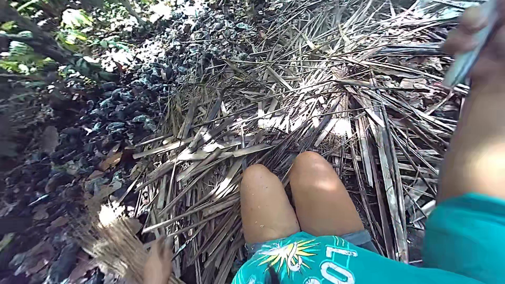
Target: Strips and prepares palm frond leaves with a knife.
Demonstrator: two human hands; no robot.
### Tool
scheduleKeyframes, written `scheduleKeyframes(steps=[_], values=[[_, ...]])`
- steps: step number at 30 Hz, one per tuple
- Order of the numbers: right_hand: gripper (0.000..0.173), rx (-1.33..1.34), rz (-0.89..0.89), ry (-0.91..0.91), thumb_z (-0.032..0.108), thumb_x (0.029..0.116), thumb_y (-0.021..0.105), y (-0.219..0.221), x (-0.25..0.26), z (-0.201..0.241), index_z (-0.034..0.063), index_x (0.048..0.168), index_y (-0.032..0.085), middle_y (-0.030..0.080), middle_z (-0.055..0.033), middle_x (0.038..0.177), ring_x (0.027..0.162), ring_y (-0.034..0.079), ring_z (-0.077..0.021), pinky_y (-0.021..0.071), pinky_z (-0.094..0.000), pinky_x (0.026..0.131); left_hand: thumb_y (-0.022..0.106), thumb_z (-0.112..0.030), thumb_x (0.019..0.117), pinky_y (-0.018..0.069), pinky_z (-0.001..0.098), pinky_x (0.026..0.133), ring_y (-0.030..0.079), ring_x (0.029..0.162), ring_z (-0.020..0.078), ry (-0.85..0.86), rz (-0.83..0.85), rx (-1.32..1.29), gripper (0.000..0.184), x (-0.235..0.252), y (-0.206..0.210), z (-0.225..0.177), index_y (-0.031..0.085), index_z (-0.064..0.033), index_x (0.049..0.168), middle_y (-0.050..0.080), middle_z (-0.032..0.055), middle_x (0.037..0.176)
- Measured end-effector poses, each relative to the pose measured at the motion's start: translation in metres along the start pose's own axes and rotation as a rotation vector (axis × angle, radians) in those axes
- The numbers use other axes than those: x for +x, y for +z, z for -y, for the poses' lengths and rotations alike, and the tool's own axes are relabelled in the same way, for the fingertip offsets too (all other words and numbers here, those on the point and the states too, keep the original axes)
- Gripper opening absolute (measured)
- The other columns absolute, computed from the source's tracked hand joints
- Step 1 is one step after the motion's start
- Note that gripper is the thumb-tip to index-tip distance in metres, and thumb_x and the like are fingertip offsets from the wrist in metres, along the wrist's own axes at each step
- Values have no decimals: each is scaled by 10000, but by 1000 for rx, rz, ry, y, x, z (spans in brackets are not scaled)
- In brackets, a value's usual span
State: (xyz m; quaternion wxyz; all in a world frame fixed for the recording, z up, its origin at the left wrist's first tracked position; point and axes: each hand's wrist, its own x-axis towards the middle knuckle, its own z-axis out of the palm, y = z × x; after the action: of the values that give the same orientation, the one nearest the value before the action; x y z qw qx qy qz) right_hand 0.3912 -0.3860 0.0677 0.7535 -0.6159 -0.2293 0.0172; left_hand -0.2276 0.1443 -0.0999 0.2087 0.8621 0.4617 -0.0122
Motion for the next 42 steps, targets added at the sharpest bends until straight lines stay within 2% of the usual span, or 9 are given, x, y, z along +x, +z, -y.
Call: scheduleKeyframes(steps=[4,7,12,16,20,25,32,40,42], values=[[436,-160,354,254,220,1019,384,166,-84,-28,87,1417,501,462,144,627,478,435,40,415,-149,458,175,-295,1124,504,204,737,584,779,27,26,198,-675,533,11,12,-183,548,-27,1394,633,-12,944],[484,-73,640,390,199,1038,446,223,-129,-63,67,1503,429,506,69,644,488,466,-6,435,-181,465,261,-151,1105,488,172,650,543,655,6,48,339,-969,399,5,7,-245,613,-12,1232,565,-76,761],[570,114,954,445,233,1004,525,277,-172,-88,119,1545,387,537,86,699,530,465,30,422,-156,508,304,-107,1092,431,113,489,482,498,-43,193,470,-1056,326,-10,4,-278,616,-60,1013,530,-116,626],[491,277,1150,496,274,1035,530,292,-186,-96,107,1490,454,559,122,751,542,457,68,397,-114,499,370,-122,1095,386,81,454,443,486,-91,320,516,-1022,271,-21,-2,-281,636,-106,1052,582,-146,688],[421,231,927,330,253,1019,535,278,-166,-79,14,1362,581,542,130,706,562,434,97,377,-93,530,365,-164,1093,344,82,437,404,465,-97,361,650,-1029,296,-21,-9,-273,626,-159,952,509,-180,620],[417,291,551,159,284,1043,486,245,-110,-69,163,1442,488,523,173,681,528,478,43,428,-132,484,455,-302,1092,321,77,430,391,466,-107,398,757,-1008,270,-23,-2,-253,648,-183,946,490,-188,611],[402,242,1037,492,236,1032,511,286,-182,-84,11,1365,534,514,121,716,569,449,74,390,-114,531,418,-227,1089,357,94,438,404,468,-95,422,561,-948,267,-16,4,-255,640,-171,953,500,-191,622],[350,199,338,70,239,1072,351,189,-33,-51,202,1398,472,499,186,661,515,468,45,432,-127,502,435,-401,1091,457,99,673,533,706,-120,661,448,-722,390,-3,21,-177,674,-132,938,619,-157,788],[348,258,263,45,244,1083,350,181,-23,-49,230,1422,425,495,168,628,490,479,15,449,-153,488,455,-447,1076,401,72,592,473,627,-134,597,564,-748,371,-2,20,-172,682,-187,941,588,-190,741]])
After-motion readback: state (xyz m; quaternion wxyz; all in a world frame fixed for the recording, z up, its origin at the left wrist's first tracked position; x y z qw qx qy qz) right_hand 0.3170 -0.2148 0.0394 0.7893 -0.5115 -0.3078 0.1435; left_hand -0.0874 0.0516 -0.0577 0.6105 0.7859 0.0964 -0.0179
